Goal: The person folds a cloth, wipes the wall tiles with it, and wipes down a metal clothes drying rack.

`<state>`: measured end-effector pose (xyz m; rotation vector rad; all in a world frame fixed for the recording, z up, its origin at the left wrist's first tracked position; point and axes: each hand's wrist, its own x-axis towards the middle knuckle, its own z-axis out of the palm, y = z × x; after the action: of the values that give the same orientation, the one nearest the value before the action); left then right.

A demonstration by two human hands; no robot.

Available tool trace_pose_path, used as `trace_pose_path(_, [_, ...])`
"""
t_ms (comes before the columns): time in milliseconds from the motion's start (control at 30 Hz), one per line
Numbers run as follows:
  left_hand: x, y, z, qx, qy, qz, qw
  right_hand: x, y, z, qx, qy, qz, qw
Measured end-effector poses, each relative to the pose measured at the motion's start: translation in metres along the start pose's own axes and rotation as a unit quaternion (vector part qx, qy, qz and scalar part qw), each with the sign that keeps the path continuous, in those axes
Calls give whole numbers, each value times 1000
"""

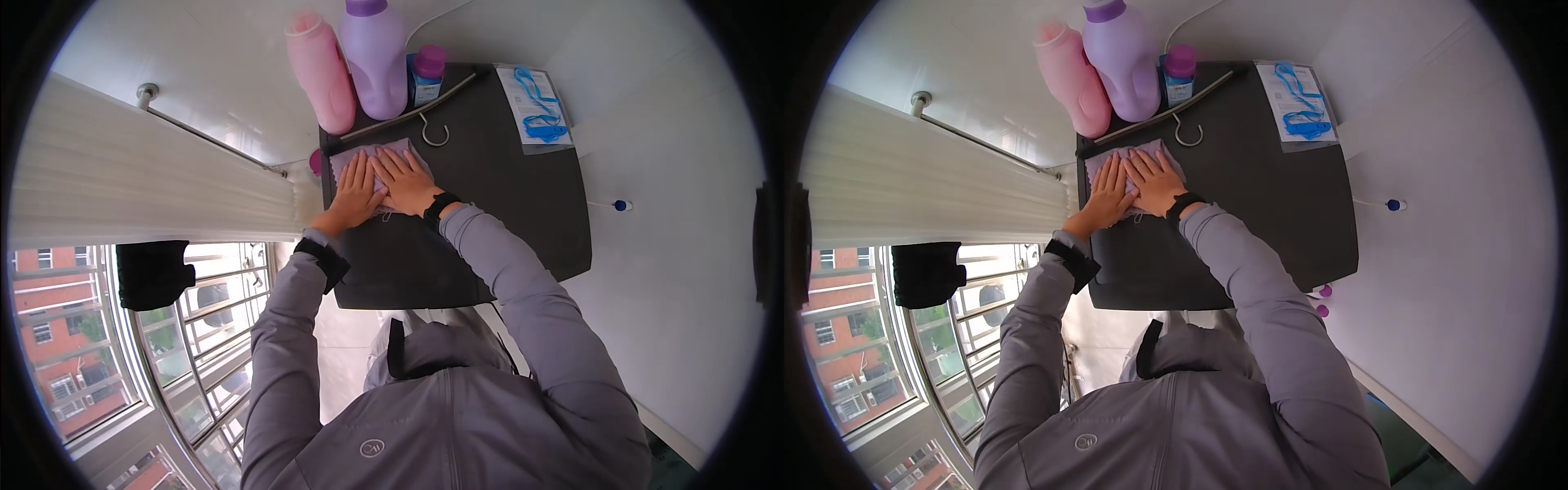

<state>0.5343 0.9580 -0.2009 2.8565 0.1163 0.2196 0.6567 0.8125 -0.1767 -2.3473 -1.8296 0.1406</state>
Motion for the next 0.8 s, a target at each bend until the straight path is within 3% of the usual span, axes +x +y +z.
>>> trace_pose_path(200, [17, 48, 28, -18, 50, 22, 998, -48, 23, -5, -11, -38, 50, 998])
trace_pose_path(300, [4, 86, 23, -30, 20, 9, 999, -85, 18, -6, -34, -39, 55, 997])
trace_pose_path(567, [-100, 199, -8, -64, -71, 77, 992, -232, -54, -31, 39, -47, 34, 998])
trace_pose_path(800, [-73, 185, 14, -34, -42, 112, 992, -225, -36, -14, 32, -13, 74, 997])
